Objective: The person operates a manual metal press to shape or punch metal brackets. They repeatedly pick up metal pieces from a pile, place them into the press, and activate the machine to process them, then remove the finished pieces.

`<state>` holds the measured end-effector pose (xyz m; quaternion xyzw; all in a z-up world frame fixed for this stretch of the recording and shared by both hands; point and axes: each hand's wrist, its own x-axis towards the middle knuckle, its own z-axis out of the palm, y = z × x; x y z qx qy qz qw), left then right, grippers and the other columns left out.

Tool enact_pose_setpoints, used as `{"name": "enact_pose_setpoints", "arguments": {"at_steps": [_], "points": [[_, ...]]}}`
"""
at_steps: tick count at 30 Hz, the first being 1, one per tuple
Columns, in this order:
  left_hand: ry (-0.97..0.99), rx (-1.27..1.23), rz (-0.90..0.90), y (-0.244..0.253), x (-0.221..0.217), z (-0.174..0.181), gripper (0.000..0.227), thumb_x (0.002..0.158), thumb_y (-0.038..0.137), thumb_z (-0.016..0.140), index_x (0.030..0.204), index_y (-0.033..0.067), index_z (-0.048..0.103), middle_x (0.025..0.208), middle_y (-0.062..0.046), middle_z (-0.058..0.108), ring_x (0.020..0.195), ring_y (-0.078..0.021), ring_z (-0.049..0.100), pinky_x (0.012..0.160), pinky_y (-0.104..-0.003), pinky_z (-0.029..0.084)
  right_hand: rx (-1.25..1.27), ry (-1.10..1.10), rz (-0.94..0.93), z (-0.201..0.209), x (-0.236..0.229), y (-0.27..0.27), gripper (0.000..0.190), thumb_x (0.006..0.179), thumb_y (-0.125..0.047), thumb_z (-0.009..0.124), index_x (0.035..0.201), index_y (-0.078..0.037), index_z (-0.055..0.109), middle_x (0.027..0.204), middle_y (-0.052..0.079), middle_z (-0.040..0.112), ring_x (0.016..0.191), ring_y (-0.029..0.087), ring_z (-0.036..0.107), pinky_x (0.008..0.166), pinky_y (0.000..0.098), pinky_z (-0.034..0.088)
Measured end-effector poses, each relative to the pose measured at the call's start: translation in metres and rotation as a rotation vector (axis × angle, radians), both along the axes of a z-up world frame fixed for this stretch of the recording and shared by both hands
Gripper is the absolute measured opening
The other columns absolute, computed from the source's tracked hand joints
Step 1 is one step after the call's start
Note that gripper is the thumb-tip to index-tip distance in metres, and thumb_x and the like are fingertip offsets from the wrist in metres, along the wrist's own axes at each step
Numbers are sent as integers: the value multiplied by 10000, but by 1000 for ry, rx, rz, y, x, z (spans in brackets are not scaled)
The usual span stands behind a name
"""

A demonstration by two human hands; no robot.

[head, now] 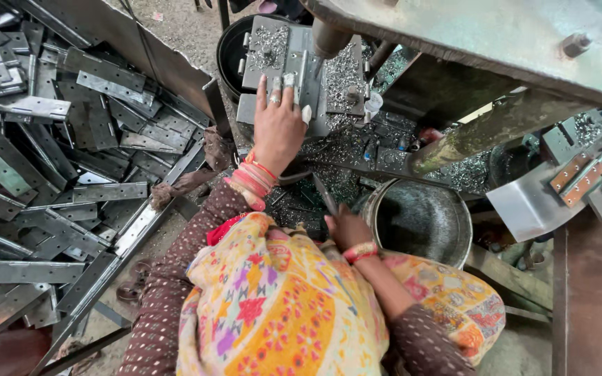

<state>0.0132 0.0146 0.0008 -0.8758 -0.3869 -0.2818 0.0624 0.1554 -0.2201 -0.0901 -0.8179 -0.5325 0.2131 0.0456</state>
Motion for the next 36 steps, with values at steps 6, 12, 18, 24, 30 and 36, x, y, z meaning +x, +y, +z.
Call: {"name": "enact_pose_setpoints", "arguments": {"at_steps": [6,12,18,24,30,36], "points": [[16,-35,-23,-21,-16,0,265,925,233,646,926,-1,772,1317,-215,620,1326,-353,529,1262,-562,182,73,-59,-44,-36,-2,-15,436,960,-496,608,1038,-68,600,811,252,722,791,459,716,690,563,572],[47,-84,-53,-13,-10,7,222,863,216,664,875,25,778,1276,-189,643,1265,-329,573,1270,-545,185,-213,-27,-14,33,13,22,532,900,-557,674,1046,-48,628,907,236,730,892,446,716,776,559,568],[-1,-37,-84,11,7,-1,206,881,203,655,816,48,773,1244,-188,655,1252,-344,585,1248,-543,182,-157,-110,-22,30,13,20,521,911,-557,659,1014,-47,647,850,225,728,811,438,718,704,549,577],[13,-115,-90,-5,-1,-7,232,924,209,644,910,22,781,1214,-177,650,1214,-322,593,1296,-552,171,76,-89,38,-31,1,-13,443,983,-463,606,1083,-31,604,800,235,721,750,434,724,649,533,582],[30,21,-72,-11,-6,3,255,906,242,634,862,44,789,1241,-151,659,1238,-305,606,1260,-536,162,-90,68,-13,6,9,7,478,924,-489,674,1039,-26,645,901,271,728,877,462,698,756,557,555],[52,-7,-72,18,1,-3,246,901,227,629,856,52,796,1244,-142,681,1207,-293,627,1248,-541,146,-147,-87,62,45,18,27,513,896,-534,681,1004,-33,670,909,247,735,872,441,720,772,545,569]]}}
